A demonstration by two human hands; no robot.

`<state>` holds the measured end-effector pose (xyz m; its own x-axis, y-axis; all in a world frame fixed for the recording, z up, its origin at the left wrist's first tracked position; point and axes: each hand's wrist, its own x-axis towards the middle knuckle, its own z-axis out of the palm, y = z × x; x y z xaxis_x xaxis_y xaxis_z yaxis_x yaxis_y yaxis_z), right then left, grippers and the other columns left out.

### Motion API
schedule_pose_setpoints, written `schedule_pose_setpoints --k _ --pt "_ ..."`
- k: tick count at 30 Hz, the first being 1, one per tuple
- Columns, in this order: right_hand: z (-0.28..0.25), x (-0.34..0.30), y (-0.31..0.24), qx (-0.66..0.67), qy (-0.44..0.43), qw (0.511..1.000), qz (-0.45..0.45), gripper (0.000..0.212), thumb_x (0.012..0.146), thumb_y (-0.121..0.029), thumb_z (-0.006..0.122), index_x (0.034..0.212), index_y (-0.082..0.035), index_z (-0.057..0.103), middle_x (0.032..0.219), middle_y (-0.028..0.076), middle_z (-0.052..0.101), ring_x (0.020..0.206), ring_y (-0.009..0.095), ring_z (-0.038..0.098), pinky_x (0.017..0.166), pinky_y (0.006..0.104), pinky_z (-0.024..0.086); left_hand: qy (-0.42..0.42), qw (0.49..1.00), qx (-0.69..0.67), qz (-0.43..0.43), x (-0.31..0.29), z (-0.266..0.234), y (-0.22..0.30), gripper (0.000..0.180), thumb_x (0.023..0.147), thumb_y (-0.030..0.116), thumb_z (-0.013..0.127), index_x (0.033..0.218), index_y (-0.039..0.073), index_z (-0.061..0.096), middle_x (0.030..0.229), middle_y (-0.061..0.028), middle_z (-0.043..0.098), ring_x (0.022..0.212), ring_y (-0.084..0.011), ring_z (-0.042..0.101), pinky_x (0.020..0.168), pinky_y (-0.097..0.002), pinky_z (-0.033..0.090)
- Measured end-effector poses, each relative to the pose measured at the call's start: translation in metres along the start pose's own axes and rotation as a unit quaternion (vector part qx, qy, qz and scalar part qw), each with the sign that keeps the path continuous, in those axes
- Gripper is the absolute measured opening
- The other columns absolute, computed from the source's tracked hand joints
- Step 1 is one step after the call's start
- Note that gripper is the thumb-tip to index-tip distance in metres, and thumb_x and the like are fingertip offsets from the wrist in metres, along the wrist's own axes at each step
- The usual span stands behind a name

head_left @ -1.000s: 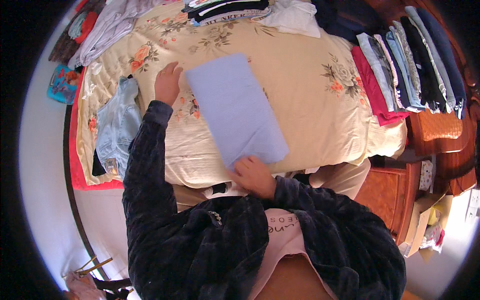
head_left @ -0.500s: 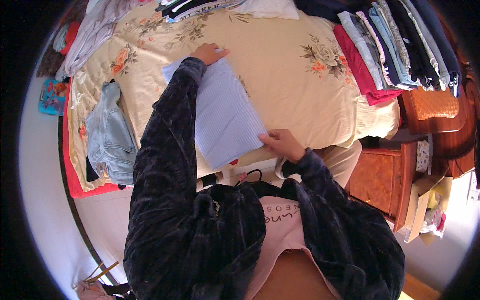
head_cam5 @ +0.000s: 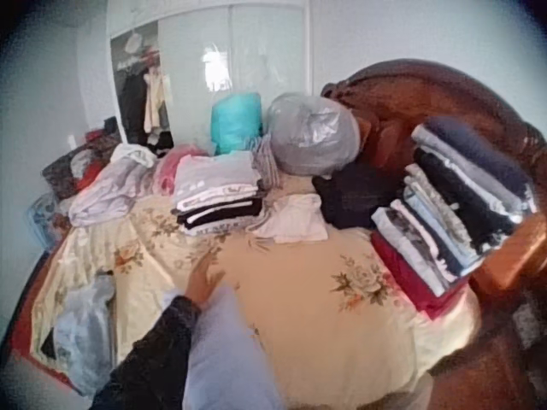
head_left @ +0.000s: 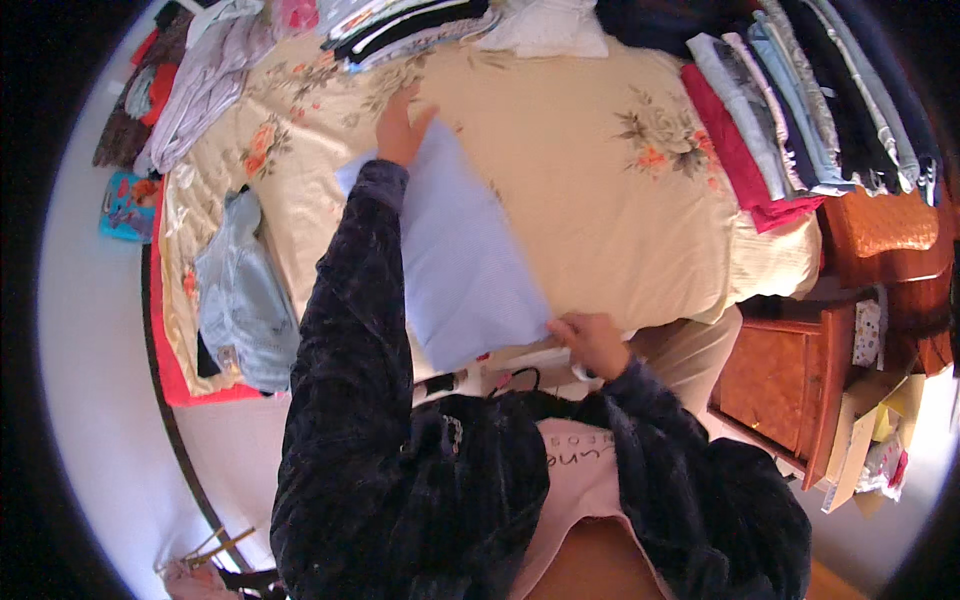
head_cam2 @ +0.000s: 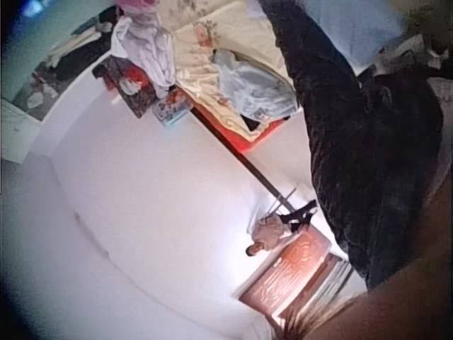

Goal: The person folds a light blue shirt, a pair of light blue jeans, and a black t-shirt on a bed. Each item is smoothed, folded into a compact rectangle, and placed on a growing stack of folded clothes. The person then picks up a white plastic bag and begins to open it.

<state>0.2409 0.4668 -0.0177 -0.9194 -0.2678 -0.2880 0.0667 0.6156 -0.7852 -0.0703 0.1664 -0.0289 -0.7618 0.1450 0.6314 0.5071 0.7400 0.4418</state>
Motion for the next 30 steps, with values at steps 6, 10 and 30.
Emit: schedule_pose_setpoints --k 6,10,30 --pt "-0.012 0.039 -0.112 -0.185 0.168 0.918 -0.307 0.056 0.076 -0.04 0.064 0.123 -0.014 0.049 0.128 0.011 0.046 0.113 0.028 0.046 0.09 0.0403 0.039 0.02 0.991 0.135 0.001 -0.068 -0.105 0.066 0.048 0.084 0.031 0.059 0.123 0.006 0.049 0.121 -0.0222 0.05 0.115 -0.0387 0.045 0.096 -0.0434 0.037" --pt "0.035 0.097 -0.09 -0.276 0.072 0.861 -0.421 0.057 0.077 -0.045 0.059 0.125 -0.017 0.048 0.139 0.009 0.037 0.125 0.029 0.037 0.098 0.0475 0.029 -0.135 0.981 0.07 -0.118 -0.196 -0.101 0.151 0.054 0.079 0.021 0.061 0.129 0.009 0.044 0.139 -0.0209 0.032 0.129 -0.0387 0.028 0.101 -0.0521 0.026" --pt "0.065 0.337 -0.136 -0.372 0.079 0.834 -0.399 0.063 0.083 -0.062 0.041 0.133 -0.024 0.041 0.137 0.008 0.04 0.125 0.028 0.036 0.097 0.0486 0.027 -0.166 0.979 0.022 -0.113 -0.272 -0.108 0.232 0.051 0.067 0.014 0.07 0.116 0.014 0.055 0.128 -0.0129 0.045 0.118 -0.0317 0.042 0.094 -0.0445 0.035"
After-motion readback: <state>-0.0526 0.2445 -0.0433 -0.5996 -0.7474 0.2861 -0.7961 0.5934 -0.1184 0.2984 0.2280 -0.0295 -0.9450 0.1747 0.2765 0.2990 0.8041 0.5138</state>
